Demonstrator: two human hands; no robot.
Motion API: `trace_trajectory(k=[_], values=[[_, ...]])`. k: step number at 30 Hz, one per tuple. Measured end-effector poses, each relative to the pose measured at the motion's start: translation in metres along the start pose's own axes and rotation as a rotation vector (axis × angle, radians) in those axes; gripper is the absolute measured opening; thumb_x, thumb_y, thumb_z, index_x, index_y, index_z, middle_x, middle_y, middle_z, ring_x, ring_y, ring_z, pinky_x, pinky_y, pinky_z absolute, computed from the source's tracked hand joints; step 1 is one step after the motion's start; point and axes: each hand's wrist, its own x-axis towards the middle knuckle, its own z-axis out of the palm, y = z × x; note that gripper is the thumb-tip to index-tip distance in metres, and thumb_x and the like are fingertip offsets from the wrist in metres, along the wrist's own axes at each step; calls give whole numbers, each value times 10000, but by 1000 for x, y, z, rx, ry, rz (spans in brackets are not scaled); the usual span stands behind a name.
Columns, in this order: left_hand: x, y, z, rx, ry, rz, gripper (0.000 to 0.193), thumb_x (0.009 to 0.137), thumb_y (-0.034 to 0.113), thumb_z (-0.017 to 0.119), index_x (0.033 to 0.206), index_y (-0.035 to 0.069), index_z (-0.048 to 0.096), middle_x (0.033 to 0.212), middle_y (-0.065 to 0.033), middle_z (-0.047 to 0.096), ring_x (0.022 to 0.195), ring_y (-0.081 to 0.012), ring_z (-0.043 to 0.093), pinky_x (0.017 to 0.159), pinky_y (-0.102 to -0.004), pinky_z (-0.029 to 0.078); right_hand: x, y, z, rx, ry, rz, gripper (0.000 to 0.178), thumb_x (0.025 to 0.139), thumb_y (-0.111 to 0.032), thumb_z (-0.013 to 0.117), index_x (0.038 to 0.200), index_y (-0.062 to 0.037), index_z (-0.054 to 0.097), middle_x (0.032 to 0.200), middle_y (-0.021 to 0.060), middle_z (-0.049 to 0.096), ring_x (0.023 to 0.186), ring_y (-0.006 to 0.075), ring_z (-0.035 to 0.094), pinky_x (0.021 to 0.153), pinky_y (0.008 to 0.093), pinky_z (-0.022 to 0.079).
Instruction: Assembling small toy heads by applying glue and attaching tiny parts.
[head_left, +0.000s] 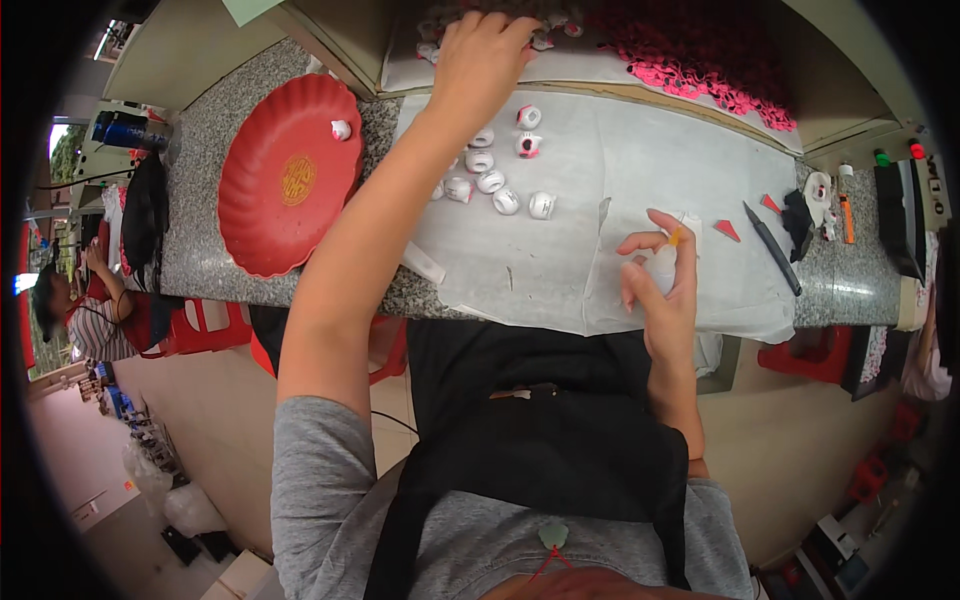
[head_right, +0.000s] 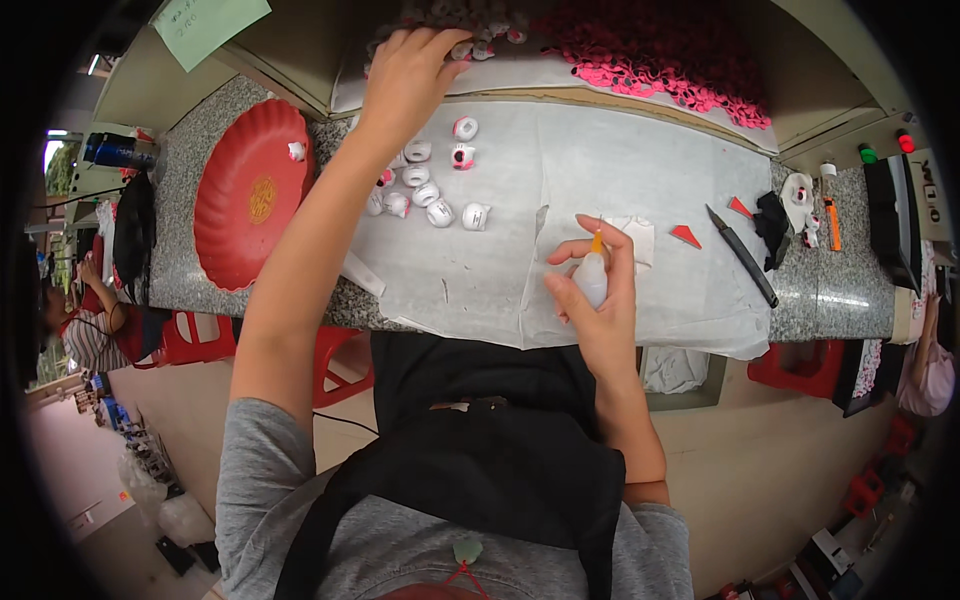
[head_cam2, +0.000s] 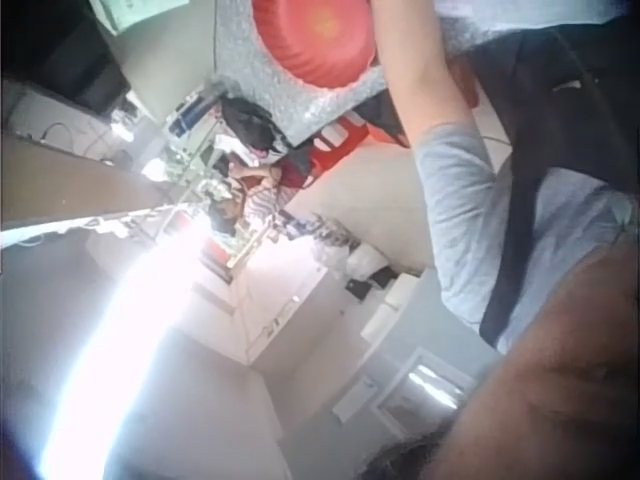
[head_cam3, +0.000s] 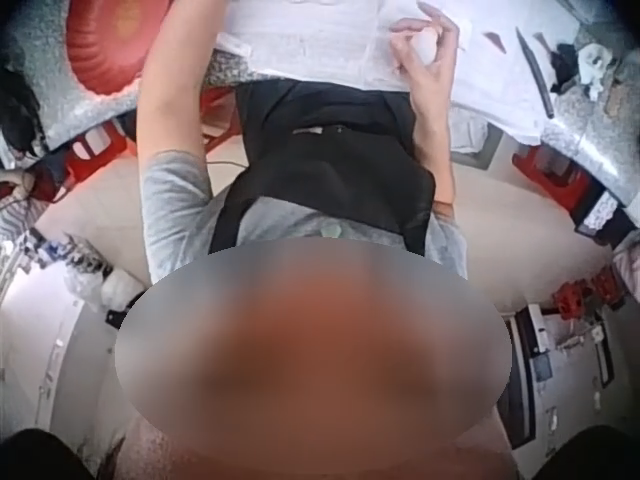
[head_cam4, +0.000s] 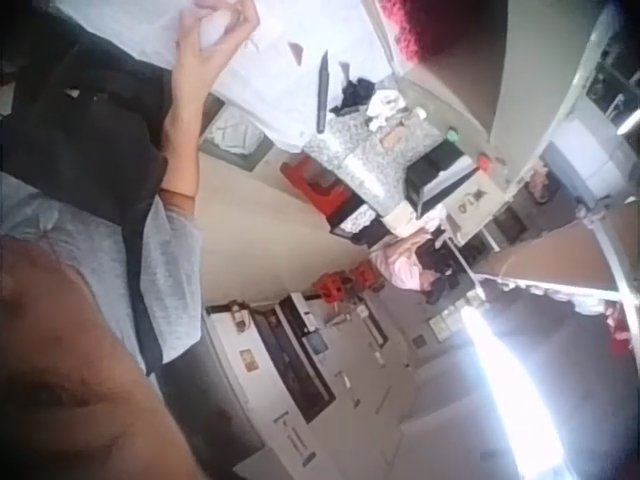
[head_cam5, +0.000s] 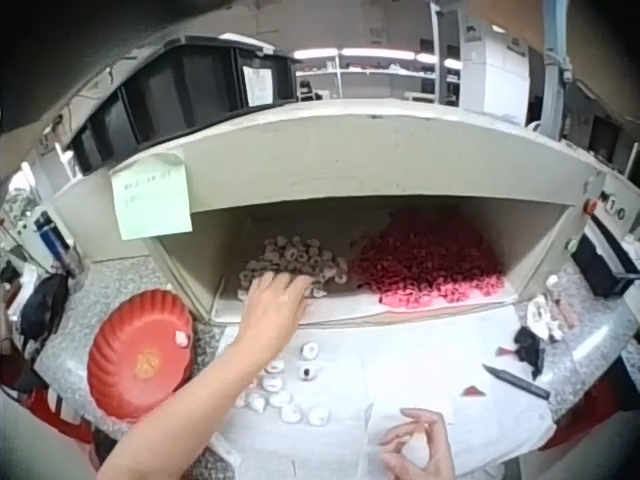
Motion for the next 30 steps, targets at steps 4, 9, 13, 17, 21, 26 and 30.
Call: trace_trajectory(k=[4, 9, 13, 17, 21, 26, 30], values=[[-2, -15, 29, 258, -158, 95, 215, 600, 97, 560, 815, 87, 558, 691, -43, 527, 665, -196, 505, 600, -276, 381, -9, -2, -1, 35, -15, -73, 416, 675, 10, 429, 1050, -40, 255, 936, 128, 405, 475, 82, 388, 375, 173, 315], [-11, -25, 20, 30, -16, 195, 214, 649, 43, 545, 858, 88, 560, 777, -60, 524, 708, -203, 508, 644, -291, 415, -14, -3, -7, 96, -70, -53, 389, 676, 18, 404, 1039, -28, 273, 984, 150, 372, 550, 133, 452, 405, 199, 394], [-25, 13, -27, -554, 26, -247, 260, 694, -6, 540, 941, 75, 546, 832, -59, 507, 763, -139, 512, 664, -228, 414, -12, -15, 2, 30, -53, -126, 302, 714, -7, 420, 1011, 6, 367, 1012, 139, 374, 669, 193, 497, 520, 262, 464], [-71, 59, -78, -1292, -125, -678, 293, 733, -13, 515, 1024, -20, 481, 943, -73, 488, 801, -120, 499, 692, -220, 413, -15, -25, 6, 134, 88, -101, 245, 723, -41, 475, 948, 19, 403, 937, 121, 424, 674, 185, 497, 519, 263, 458], [-108, 91, -91, -1627, -71, -839, 309, 748, -14, 488, 1055, -28, 455, 978, -107, 489, 814, -157, 511, 721, -269, 421, -13, -24, 4, 412, 114, -216, 295, 633, -40, 602, 856, -14, 410, 899, 116, 426, 685, 149, 465, 519, 235, 414], [-130, 110, -92, -1800, 10, -912, 339, 740, -31, 504, 1072, -39, 433, 1011, -104, 465, 905, -158, 483, 791, -271, 413, -17, -29, 15, 392, 205, -314, 333, 598, -39, 634, 851, -29, 418, 792, 82, 438, 667, 143, 446, 549, 214, 369], [-135, 116, -92, -1782, 84, -955, 392, 735, 17, 523, 1099, -22, 381, 1017, -150, 482, 887, -191, 505, 763, -335, 431, -27, -26, 17, -54, 47, -676, 410, 541, -45, 721, 854, -42, 456, 780, 73, 447, 619, 150, 480, 535, 225, 395]])
